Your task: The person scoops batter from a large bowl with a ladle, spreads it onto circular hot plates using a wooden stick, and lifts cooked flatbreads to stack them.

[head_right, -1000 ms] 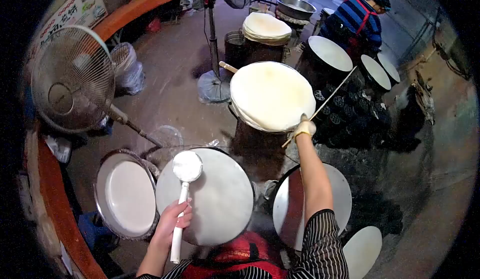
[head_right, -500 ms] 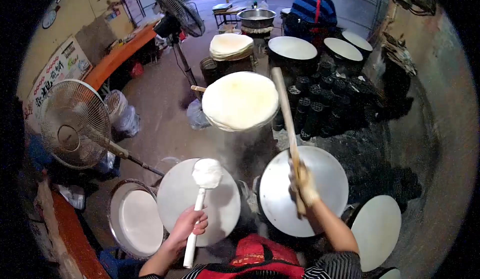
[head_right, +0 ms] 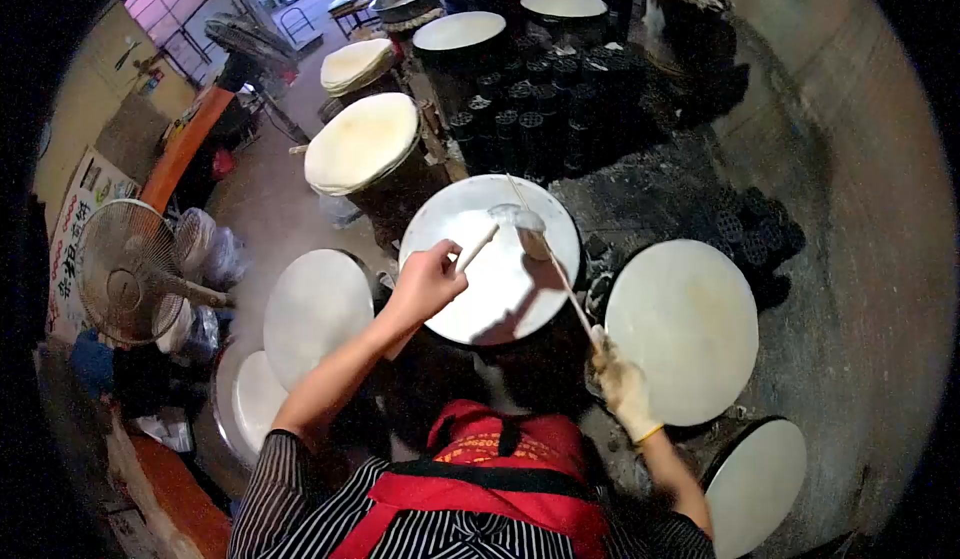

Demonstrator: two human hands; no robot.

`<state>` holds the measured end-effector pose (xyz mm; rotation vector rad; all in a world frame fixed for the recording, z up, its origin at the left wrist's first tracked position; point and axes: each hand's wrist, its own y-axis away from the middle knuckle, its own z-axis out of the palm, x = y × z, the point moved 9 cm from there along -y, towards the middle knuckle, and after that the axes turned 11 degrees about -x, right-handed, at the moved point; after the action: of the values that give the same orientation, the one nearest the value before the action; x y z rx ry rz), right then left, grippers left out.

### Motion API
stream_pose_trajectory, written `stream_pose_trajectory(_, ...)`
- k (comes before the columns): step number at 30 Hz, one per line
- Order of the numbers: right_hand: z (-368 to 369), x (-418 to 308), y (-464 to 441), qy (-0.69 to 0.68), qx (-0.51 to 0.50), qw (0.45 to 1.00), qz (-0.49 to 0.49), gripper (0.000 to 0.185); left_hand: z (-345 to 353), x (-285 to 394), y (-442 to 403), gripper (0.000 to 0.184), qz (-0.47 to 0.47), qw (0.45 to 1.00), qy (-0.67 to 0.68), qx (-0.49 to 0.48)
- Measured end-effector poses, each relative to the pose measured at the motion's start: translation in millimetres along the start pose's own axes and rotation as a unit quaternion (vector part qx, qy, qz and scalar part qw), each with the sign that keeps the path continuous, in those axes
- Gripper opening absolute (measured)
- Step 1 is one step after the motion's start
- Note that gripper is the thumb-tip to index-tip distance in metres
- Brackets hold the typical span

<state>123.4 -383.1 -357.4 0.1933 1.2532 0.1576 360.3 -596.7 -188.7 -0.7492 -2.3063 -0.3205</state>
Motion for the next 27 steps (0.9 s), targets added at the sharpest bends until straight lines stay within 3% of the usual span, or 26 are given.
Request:
stream_pose_trajectory(2,-13,51,11,-0.102,0.046,0.992,-0.059,0.038,35,-18,-16,0.029,-0.071,0.992,0.100,-0.003)
stream_pose_trajectory(4,1,47,23,0.161,0.131,0.973,-0.099,0.036,69,-32,-29,0.029,-0.124,0.977,0.176,-0.006)
stream_pose_trajectory(5,8,43,26,0.271,0.164,0.947,-0.053,0.036,87,-46,-38,0.029,-0.122,0.975,0.184,0.003)
stream_pose_trajectory(7,22,37,33,0.479,0.215,0.849,0.056,0.035,97,-53,-53,0.029,-0.060,0.992,0.070,0.085)
stream_pose_trajectory(9,34,35,19,0.518,0.242,0.819,0.058,0.036,94,-49,-60,0.026,-0.082,0.989,0.037,0.121)
stream_pose_trajectory(12,39,37,-29,0.471,0.241,0.844,0.086,0.041,71,-46,-77,0.024,-0.027,0.981,0.035,0.189)
stream_pose_trajectory(14,49,17,-63,0.418,0.232,0.878,0.033,0.043,48,-41,-83,0.027,-0.037,0.982,0.059,0.175)
stream_pose_trajectory(15,49,11,-80,0.406,0.262,0.868,-0.112,0.048,39,-41,-84,0.029,-0.043,0.982,0.077,0.166)
stream_pose_trajectory(17,44,36,-108,0.109,0.225,0.966,-0.061,0.036,14,-34,-73,0.028,-0.006,0.963,0.189,0.192)
stream_pose_trajectory(19,67,39,-100,-0.177,0.216,0.959,0.039,0.028,-10,-20,-45,0.023,-0.011,0.924,0.319,0.212)
stream_pose_trajectory(20,69,50,-93,-0.244,0.231,0.941,0.048,0.023,-10,-24,-33,0.023,-0.008,0.918,0.340,0.203)
stream_pose_trajectory(21,74,57,-78,-0.247,0.288,0.925,0.033,0.021,-12,-31,-17,0.024,-0.005,0.912,0.362,0.194)
stream_pose_trajectory(23,82,87,-62,-0.209,0.353,0.909,-0.070,0.031,7,-75,17,0.029,-0.089,0.917,0.369,0.119)
stream_pose_trajectory(25,118,72,-52,-0.201,0.353,0.914,-0.021,0.042,31,-105,69,0.032,-0.176,0.861,0.473,0.068)
stream_pose_trajectory(26,115,87,-76,-0.232,0.314,0.917,-0.088,0.045,45,-118,94,0.029,-0.204,0.814,0.540,0.067)
stream_pose_trajectory(27,123,77,-91,-0.194,0.308,0.928,-0.087,0.046,55,-130,117,0.028,-0.231,0.761,0.603,0.065)
